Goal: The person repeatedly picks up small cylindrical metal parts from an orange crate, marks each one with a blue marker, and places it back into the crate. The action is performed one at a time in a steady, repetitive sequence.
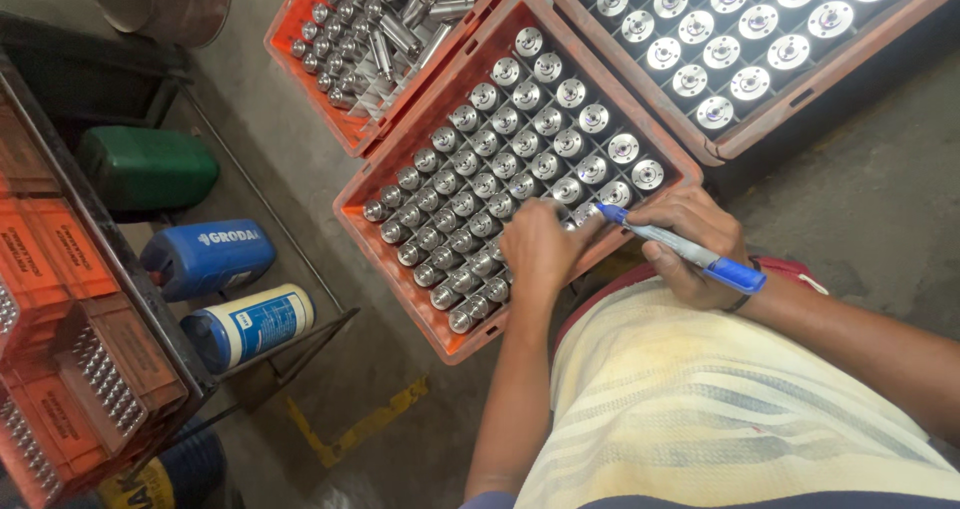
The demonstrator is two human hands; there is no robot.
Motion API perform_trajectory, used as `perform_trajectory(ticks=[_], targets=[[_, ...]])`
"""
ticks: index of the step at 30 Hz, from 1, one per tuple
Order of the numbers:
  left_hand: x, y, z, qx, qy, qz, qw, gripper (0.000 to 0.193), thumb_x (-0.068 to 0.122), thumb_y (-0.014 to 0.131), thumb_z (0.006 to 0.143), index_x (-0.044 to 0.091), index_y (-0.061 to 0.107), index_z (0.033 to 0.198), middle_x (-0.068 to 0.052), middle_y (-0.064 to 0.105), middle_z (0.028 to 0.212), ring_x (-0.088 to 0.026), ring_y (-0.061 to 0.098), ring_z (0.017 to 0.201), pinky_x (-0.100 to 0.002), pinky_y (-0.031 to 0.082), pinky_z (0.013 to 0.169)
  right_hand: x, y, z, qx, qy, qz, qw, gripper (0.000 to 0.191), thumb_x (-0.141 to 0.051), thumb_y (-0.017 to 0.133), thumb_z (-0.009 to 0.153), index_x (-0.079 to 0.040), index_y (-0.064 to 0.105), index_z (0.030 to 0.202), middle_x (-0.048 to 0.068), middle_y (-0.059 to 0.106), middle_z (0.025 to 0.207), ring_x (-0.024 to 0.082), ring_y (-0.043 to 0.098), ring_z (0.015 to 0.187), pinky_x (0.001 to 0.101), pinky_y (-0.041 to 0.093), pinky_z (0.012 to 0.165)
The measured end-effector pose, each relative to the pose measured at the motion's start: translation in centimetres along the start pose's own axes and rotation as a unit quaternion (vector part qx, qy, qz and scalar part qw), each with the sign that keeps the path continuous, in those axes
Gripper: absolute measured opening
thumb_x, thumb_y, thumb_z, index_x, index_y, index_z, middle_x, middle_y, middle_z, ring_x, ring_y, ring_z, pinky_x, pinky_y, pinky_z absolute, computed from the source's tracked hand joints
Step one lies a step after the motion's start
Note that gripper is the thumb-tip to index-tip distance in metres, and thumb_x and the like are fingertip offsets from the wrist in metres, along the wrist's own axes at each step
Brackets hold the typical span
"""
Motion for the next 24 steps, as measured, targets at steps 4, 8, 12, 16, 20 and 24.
perform_trajectory(ticks=[4, 8, 12, 16, 20, 24], targets=[[-0.6, 0.9, 0.7, -0.046, 0.015, -0.037, 0.998, 0.056, 0.057, 0.086, 0.065, 0.005, 0.079, 0.085, -0.015, 0.076, 0.087, -0.028, 0.073, 0.077, -0.042, 0.057, 0.07, 0.1, -0.3, 0.1, 0.003, 0.005, 0.01, 1.0, 0.022, -0.016, 0.06, 0.098, 0.0, 0.068, 0.111, 0.014, 0.071, 0.099, 0.03, 0.067, 0.095, 0.0404, 0.052, 0.088], [-2.5, -1.4, 1.3, -0.038, 0.157, -0.489, 0.857, 0.053, 0.047, 0.087, 0.075, 0.006, 0.075, 0.106, -0.01, 0.072, 0.098, -0.021, 0.072, 0.086, -0.042, 0.062, 0.077, -0.5, -0.4, 0.3, -0.001, -0.004, -0.001, 1.0, 0.022, -0.013, 0.06, 0.093, -0.001, 0.068, 0.11, 0.014, 0.071, 0.098, 0.029, 0.067, 0.092, 0.0412, 0.051, 0.087], [-4.4, 4.1, 1.8, -0.086, -0.033, -0.817, 0.569, 0.053, 0.048, 0.06, 0.094, 0.002, 0.066, 0.121, -0.008, 0.073, 0.105, -0.015, 0.07, 0.088, -0.032, 0.06, 0.079, -2.4, 1.8, 0.3, -0.081, -0.098, -0.003, 0.992, 0.025, -0.014, 0.066, 0.084, -0.001, 0.069, 0.105, 0.012, 0.07, 0.09, 0.028, 0.064, 0.081, 0.0429, 0.05, 0.08], [-4.7, 7.6, 1.7, -0.033, -0.08, -0.702, 0.707, 0.047, 0.043, 0.044, 0.11, 0.002, 0.063, 0.124, -0.006, 0.068, 0.095, -0.012, 0.063, 0.077, -0.028, 0.054, 0.067, -1.6, 2.3, 1.2, -0.076, -0.092, -0.023, 0.993, 0.028, -0.01, 0.068, 0.08, 0.0, 0.07, 0.106, 0.01, 0.067, 0.085, 0.029, 0.063, 0.076, 0.044, 0.048, 0.074], [-4.6, 7.8, 1.1, -0.026, -0.074, -0.691, 0.718, 0.054, 0.048, 0.041, 0.113, 0.0, 0.066, 0.12, -0.003, 0.063, 0.088, -0.008, 0.06, 0.07, -0.023, 0.05, 0.06, -2.4, 2.7, 0.7, -0.068, -0.138, 0.0, 0.988, 0.024, -0.013, 0.069, 0.084, -0.001, 0.066, 0.104, 0.011, 0.069, 0.092, 0.029, 0.064, 0.08, 0.0436, 0.048, 0.075], [-4.5, 7.4, 1.2, -0.021, -0.066, -0.716, 0.695, 0.038, 0.038, 0.051, 0.106, 0.004, 0.062, 0.12, 0.0, 0.061, 0.083, -0.007, 0.058, 0.063, -0.023, 0.048, 0.049, -1.4, 2.3, 0.2, -0.059, -0.067, 0.011, 0.996, 0.024, -0.012, 0.065, 0.085, 0.0, 0.068, 0.105, 0.012, 0.069, 0.093, 0.03, 0.063, 0.081, 0.0426, 0.049, 0.075]])
Point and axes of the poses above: each hand's wrist, its own z-axis towards the middle knuckle, its own y-axis out of the palm, x = y × z, the point moved 8 cm from there along z, towards the middle knuckle
